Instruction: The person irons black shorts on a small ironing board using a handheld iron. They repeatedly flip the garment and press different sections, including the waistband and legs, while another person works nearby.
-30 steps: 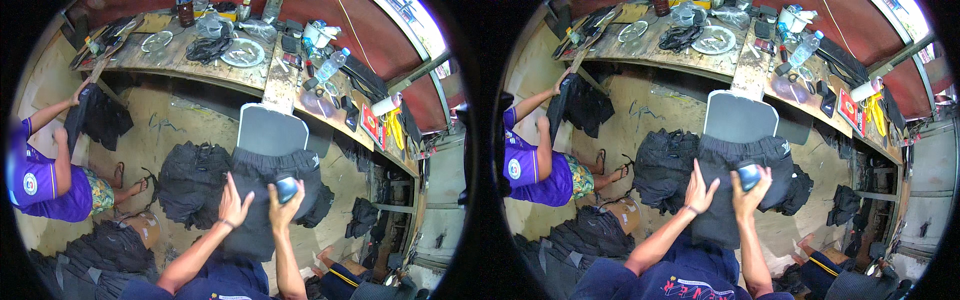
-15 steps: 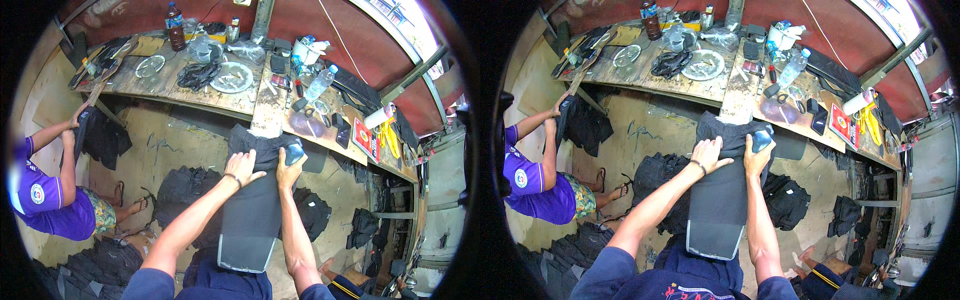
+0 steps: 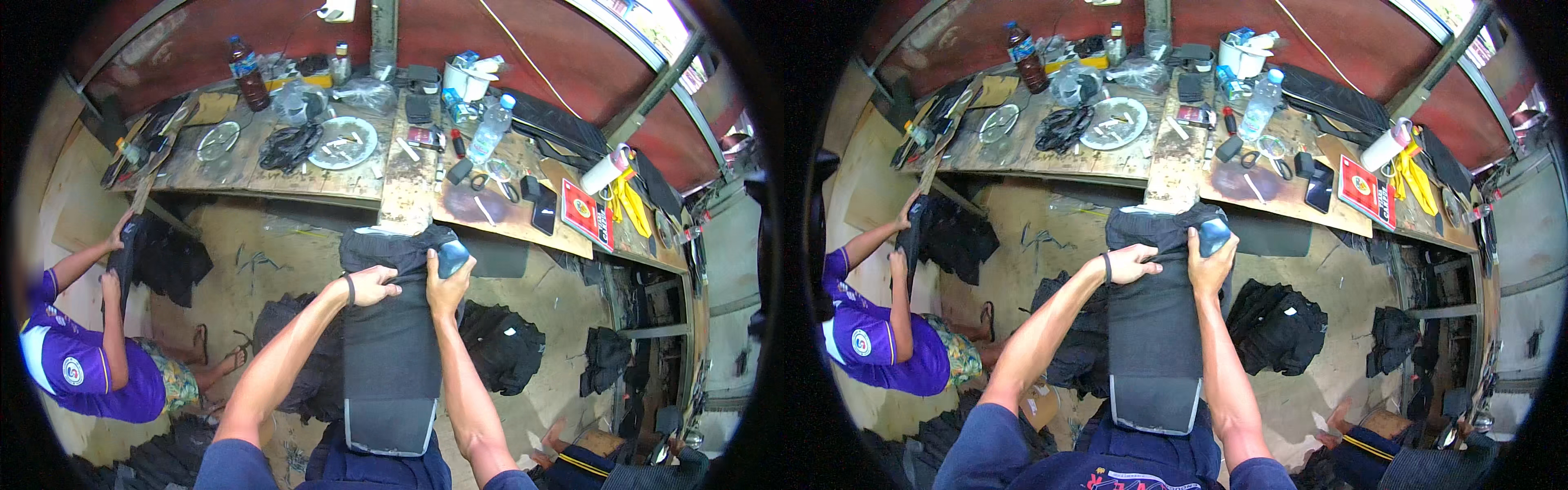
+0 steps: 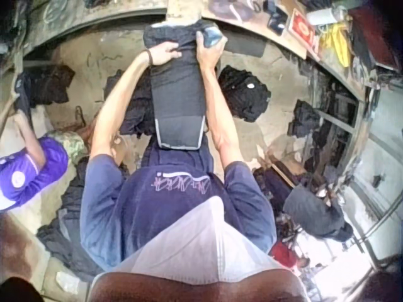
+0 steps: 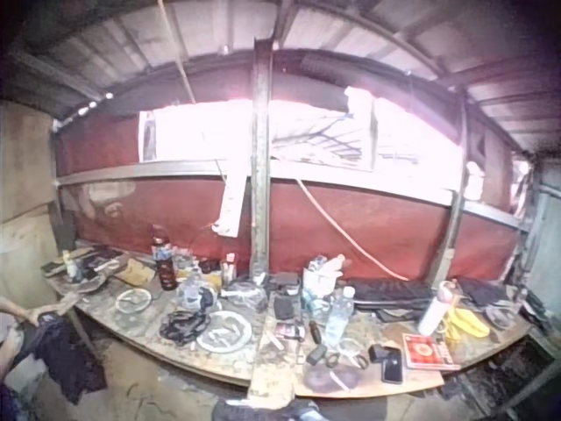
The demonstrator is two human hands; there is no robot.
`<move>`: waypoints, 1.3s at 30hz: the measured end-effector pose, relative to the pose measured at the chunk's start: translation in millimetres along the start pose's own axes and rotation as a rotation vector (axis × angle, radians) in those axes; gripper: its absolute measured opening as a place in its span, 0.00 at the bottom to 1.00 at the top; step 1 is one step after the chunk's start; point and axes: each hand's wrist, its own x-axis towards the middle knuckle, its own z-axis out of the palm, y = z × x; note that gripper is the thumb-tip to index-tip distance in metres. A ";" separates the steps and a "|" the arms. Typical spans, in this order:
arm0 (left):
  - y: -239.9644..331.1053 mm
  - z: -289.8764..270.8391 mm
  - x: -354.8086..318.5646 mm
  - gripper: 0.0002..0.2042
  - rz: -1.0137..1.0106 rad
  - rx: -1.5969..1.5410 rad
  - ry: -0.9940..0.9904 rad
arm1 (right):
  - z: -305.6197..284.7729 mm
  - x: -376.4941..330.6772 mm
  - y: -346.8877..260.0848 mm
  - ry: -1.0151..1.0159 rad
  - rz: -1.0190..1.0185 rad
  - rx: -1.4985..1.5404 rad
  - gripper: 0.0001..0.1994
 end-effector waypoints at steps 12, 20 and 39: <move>19.7 19.2 -8.8 0.49 -0.041 0.668 0.907 | -2.9 1.0 1.3 -0.057 0.060 0.034 0.37; -13.3 -14.5 42.8 0.66 -0.079 0.688 0.813 | -36.0 18.8 -76.6 -0.168 -0.240 -0.069 0.30; -4.7 -32.2 50.8 0.59 -0.246 0.379 0.721 | -66.7 -87.9 -90.5 -1.359 -0.444 -0.042 0.30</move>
